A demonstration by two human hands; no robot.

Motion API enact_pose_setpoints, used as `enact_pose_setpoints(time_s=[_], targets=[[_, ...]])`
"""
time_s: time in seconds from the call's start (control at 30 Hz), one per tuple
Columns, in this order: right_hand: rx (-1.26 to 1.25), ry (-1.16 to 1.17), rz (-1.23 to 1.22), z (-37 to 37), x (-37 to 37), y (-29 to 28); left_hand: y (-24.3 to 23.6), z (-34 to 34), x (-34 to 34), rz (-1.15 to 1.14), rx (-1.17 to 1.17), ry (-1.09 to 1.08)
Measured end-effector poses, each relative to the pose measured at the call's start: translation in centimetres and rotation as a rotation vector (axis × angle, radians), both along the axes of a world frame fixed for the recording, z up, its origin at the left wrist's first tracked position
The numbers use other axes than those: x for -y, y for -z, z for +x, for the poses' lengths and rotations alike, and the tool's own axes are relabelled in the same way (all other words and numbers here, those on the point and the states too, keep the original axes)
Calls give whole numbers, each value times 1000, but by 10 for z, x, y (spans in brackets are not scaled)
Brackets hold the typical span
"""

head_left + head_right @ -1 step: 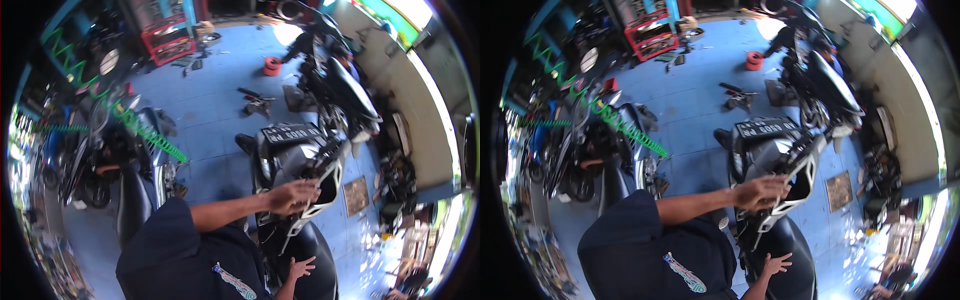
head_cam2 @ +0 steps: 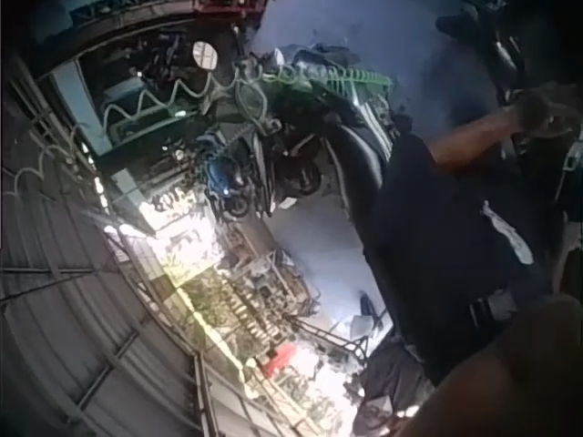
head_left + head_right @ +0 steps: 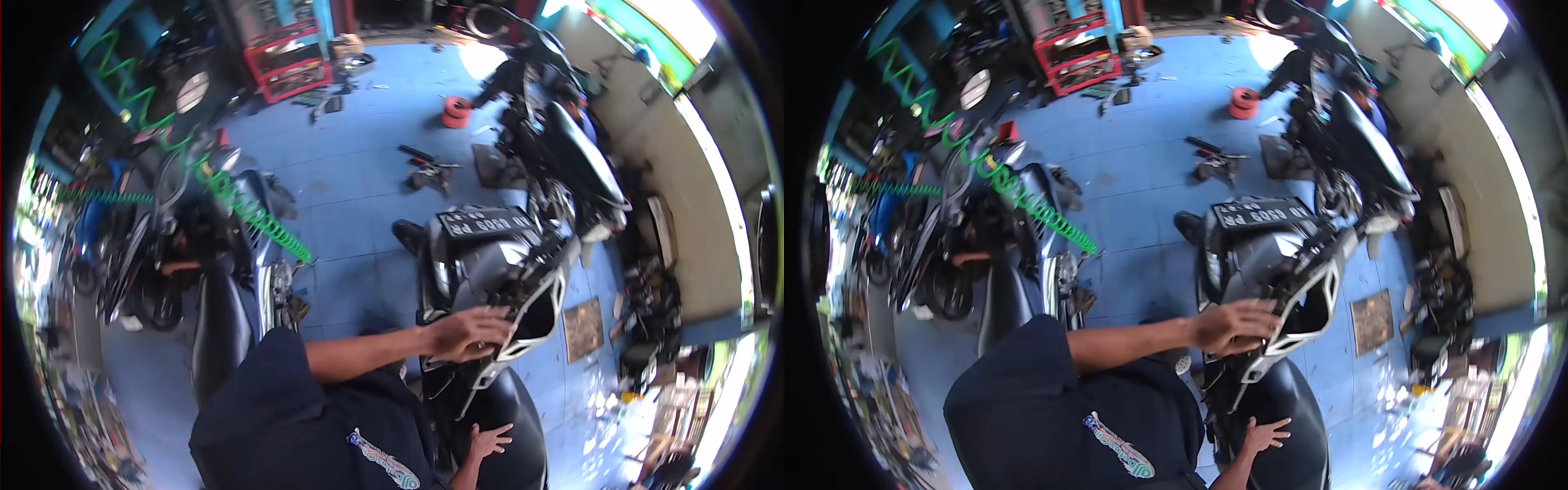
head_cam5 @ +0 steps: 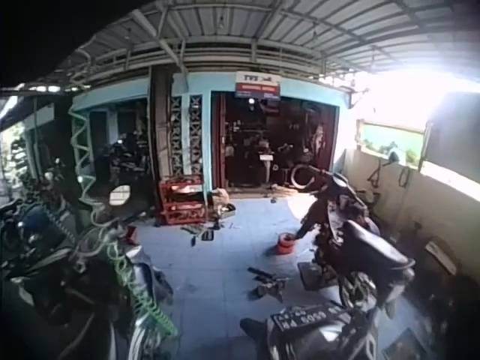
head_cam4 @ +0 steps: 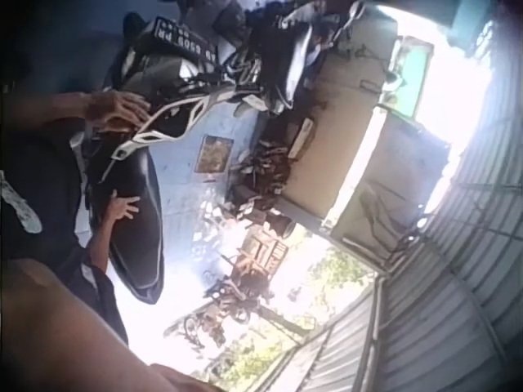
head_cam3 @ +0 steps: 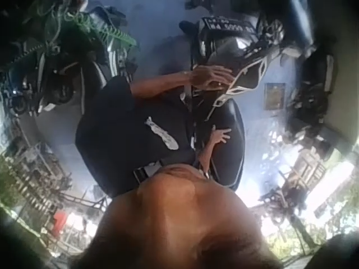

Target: Installing a rearview mirror on a motorcycle.

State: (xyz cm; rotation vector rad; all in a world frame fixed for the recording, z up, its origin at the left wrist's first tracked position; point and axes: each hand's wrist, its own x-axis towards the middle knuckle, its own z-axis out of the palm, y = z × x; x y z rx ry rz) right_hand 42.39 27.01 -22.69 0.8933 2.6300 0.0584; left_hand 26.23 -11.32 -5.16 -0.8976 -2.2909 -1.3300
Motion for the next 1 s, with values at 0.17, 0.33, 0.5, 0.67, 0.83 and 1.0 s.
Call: enact_pose_setpoints(time_s=[0.17, 0.33, 0.5, 0.67, 0.83, 1.0], targets=[[-25, -327, -61, 6, 22, 24, 81, 141, 55, -22, 653, -238], [36, -409, -330, -11, 89, 2, 125, 188, 127, -33, 899, -460], [56, -542, -445, -64, 154, 6, 122, 160, 231, 107, 706, -730], [75, -628, -590, -105, 257, 10, 69, 119, 376, 303, 491, -1152], [91, -660, -745, -135, 360, 19, 36, 96, 516, 293, 166, -1459], [162, -697, -851, -153, 411, 20, 61, 131, 618, 291, -1, -1879]])
